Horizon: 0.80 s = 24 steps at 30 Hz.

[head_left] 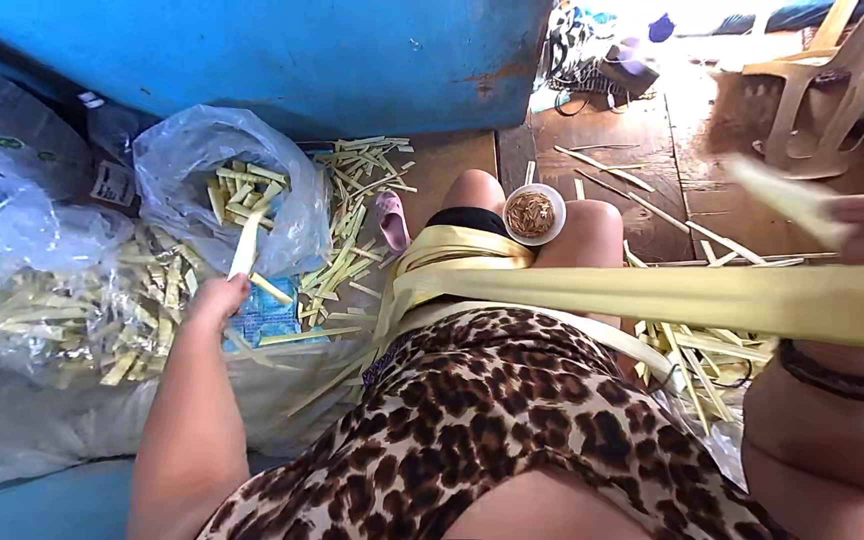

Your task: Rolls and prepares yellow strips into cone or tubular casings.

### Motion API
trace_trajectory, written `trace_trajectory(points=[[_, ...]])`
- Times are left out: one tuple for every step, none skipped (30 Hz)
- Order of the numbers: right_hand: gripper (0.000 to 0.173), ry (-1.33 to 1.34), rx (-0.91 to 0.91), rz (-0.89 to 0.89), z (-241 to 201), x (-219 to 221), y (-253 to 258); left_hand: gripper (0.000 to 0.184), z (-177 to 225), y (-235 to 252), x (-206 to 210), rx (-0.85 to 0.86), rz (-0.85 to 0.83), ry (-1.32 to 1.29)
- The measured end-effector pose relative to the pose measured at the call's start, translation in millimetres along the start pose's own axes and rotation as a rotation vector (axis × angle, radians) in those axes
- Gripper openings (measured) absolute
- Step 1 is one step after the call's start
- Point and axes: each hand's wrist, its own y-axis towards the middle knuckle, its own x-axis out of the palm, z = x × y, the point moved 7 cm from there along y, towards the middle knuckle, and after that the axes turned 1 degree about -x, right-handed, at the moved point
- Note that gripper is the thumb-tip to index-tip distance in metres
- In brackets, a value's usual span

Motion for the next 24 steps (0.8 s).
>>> trace_trajectory(points=[[0.025, 0.042, -0.043, -0.033, -6.8, 18.6, -3.1, 0.06, 32.8, -26.5, 5.0, 0.102, -0.023, -0.058], [0.024, 0.105, -0.101, -0.031, -21.1, 37.5, 2.5, 0.057, 73.5, -58.8, 10.1, 0.224, -0.045, -0.117], [0.022, 0.174, -0.152, -0.025, -36.6, 56.6, 11.5, 0.052, 119.5, -94.2, 14.8, 0.377, -0.061, -0.161], [0.022, 0.24, -0.19, -0.031, -52.0, 75.4, 19.9, 0.044, 162.6, -133.3, 21.0, 0.563, -0.084, -0.192], [0.024, 0.279, -0.225, -0.064, -67.8, 92.9, 27.0, 0.036, 197.8, -175.7, 29.0, 0.767, -0.138, -0.224], [0.026, 0.289, -0.262, -0.122, -82.4, 108.7, 33.4, 0.029, 223.3, -215.8, 39.9, 0.98, -0.199, -0.267], [0.029, 0.288, -0.291, -0.187, -93.1, 122.4, 38.6, 0.023, 239.4, -251.7, 51.7, 1.145, -0.305, -0.336], [0.032, 0.289, -0.302, -0.264, -98.2, 133.9, 42.0, 0.02, 247.4, -280.8, 62.3, 1.247, -0.452, -0.399], [0.032, 0.321, -0.283, -0.342, -97.5, 143.0, 42.7, 0.019, 248.3, -300.6, 69.9, 1.282, -0.617, -0.445], [0.03, 0.355, -0.246, -0.401, -92.1, 149.3, 41.0, 0.024, 245.4, -310.5, 76.3, 1.266, -0.777, -0.484], [0.022, 0.361, -0.209, -0.427, -83.0, 151.7, 38.0, 0.034, 239.8, -311.8, 83.9, 1.212, -0.951, -0.511], [0.02, 0.377, -0.161, -0.438, -70.6, 149.7, 33.9, 0.048, 231.4, -307.7, 92.0, 1.144, -1.096, -0.504], [0.021, 0.379, -0.09, -0.456, -54.7, 144.4, 28.5, 0.061, 221.8, -301.0, 98.1, 1.08, -1.205, -0.492], [0.021, 0.36, -0.004, -0.458, -35.4, 136.4, 22.7, 0.066, 212.0, -292.0, 101.5, 1.031, -1.269, -0.493], [0.019, 0.319, 0.086, -0.447, -13.7, 126.6, 16.4, 0.061, 201.7, -282.2, 103.2, 0.992, -1.292, -0.495], [0.016, 0.279, 0.186, -0.433, 9.8, 115.3, 11.2, 0.05, 191.5, -271.6, 103.1, 0.959, -1.268, -0.478], [0.014, 0.227, 0.281, -0.418, 35.4, 103.7, 3.4, 0.036, 181.5, -259.3, 101.4, 0.926, -1.195, -0.442], [0.018, 0.165, 0.375, -0.406, 61.5, 91.5, -8.2, 0.027, 171.3, -246.0, 98.9, 0.891, -1.081, -0.373], [0.025, 0.092, 0.462, -0.391, 87.6, 78.2, -23.6, 0.029, 159.5, -232.0, 96.4, 0.864, -0.952, -0.269], [0.031, 0.026, 0.549, -0.366, 110.1, 65.7, -38.1, 0.031, 146.0, -217.6, 94.7, 0.847, -0.836, -0.153], [0.038, -0.022, 0.636, -0.35, 126.2, 54.5, -48.9, 0.033, 131.1, -202.3, 92.8, 0.82, -0.736, -0.03], [0.044, -0.048, 0.693, -0.331, 138.0, 45.5, -57.5, 0.034, 114.3, -185.4, 91.1, 0.774, -0.653, 0.085], [0.046, -0.066, 0.743, -0.302, 147.9, 38.1, -67.9, 0.036, 95.0, -166.2, 89.1, 0.711, -0.574, 0.193], [0.046, -0.084, 0.766, -0.263, 156.7, 33.0, -79.0, 0.038, 73.4, -144.9, 85.4, 0.647, -0.496, 0.291]])
